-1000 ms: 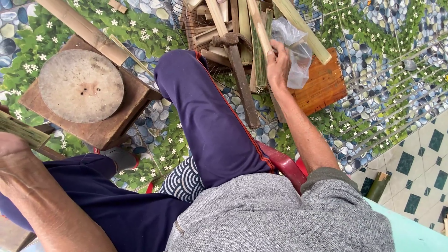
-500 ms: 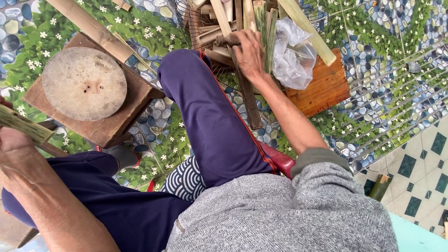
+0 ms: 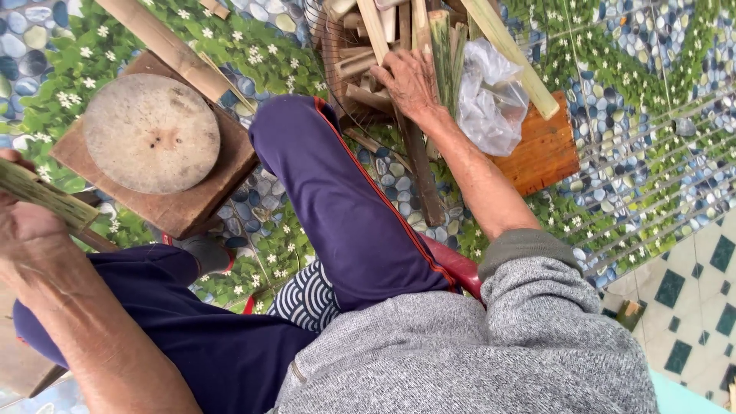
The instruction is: The person assembles a small bamboo frame by hand, fitting vertical bamboo pieces into a base and securing them with a horizontal crossbar. They repeatedly adjust the frame and handle bamboo pieces from a nearby pile.
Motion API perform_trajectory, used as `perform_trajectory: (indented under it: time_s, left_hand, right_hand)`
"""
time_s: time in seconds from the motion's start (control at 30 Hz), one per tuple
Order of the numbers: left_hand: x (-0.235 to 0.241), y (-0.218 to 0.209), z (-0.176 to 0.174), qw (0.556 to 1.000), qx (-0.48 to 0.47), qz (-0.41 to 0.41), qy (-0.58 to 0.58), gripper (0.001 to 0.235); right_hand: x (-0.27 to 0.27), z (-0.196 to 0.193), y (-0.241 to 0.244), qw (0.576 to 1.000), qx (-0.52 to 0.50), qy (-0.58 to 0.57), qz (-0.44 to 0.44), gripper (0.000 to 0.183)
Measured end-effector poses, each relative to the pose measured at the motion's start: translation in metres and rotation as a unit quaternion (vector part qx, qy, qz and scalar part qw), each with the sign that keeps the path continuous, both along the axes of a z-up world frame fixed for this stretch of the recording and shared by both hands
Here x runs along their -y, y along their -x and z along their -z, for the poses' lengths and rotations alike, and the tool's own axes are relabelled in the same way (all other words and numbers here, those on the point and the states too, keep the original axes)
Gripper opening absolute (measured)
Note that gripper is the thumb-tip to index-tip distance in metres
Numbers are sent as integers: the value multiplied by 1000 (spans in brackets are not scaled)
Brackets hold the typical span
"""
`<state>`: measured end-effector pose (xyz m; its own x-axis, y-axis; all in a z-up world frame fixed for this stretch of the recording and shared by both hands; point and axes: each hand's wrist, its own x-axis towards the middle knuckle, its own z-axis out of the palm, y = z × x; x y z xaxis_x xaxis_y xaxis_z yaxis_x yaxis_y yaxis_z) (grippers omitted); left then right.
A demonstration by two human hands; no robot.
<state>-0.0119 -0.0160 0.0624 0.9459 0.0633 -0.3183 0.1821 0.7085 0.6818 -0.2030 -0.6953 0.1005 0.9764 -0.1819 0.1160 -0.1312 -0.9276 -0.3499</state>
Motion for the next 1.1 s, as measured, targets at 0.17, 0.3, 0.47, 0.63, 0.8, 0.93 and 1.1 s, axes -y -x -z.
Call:
perform_trajectory:
  time_s: [0.17, 0.3, 0.47, 0.63, 0.8, 0.93, 1.1]
  left_hand:
    - [91, 37, -134, 989, -16, -85, -118, 22]
    - [105, 43, -148, 986, -28, -115, -121, 26]
    - [100, 39, -132, 988, -15, -129, -84, 36]
    - [102, 46, -149, 986, -16, -140, -90, 37]
    - [96, 45, -145, 986, -5, -125, -105, 40]
    - [99, 45, -144, 985, -5, -141, -102, 38]
    - [107, 49, -158, 986, -16, -130, -105, 40]
  right_hand:
    - [-30, -9, -18, 997, -43, 0, 63, 21]
    - [-16, 37, -36, 1000, 20, -2, 16, 12]
    - [-27, 35, -72, 999, -1, 3, -46, 20]
    - [-17, 55, -109, 982, -139, 116, -54, 19]
    - [-10, 46, -125, 939, -264, 179, -129, 24]
    - [-6, 29, -115, 956, -233, 108, -141, 26]
    - [-3, 2, -110, 956, -264, 9, -125, 33]
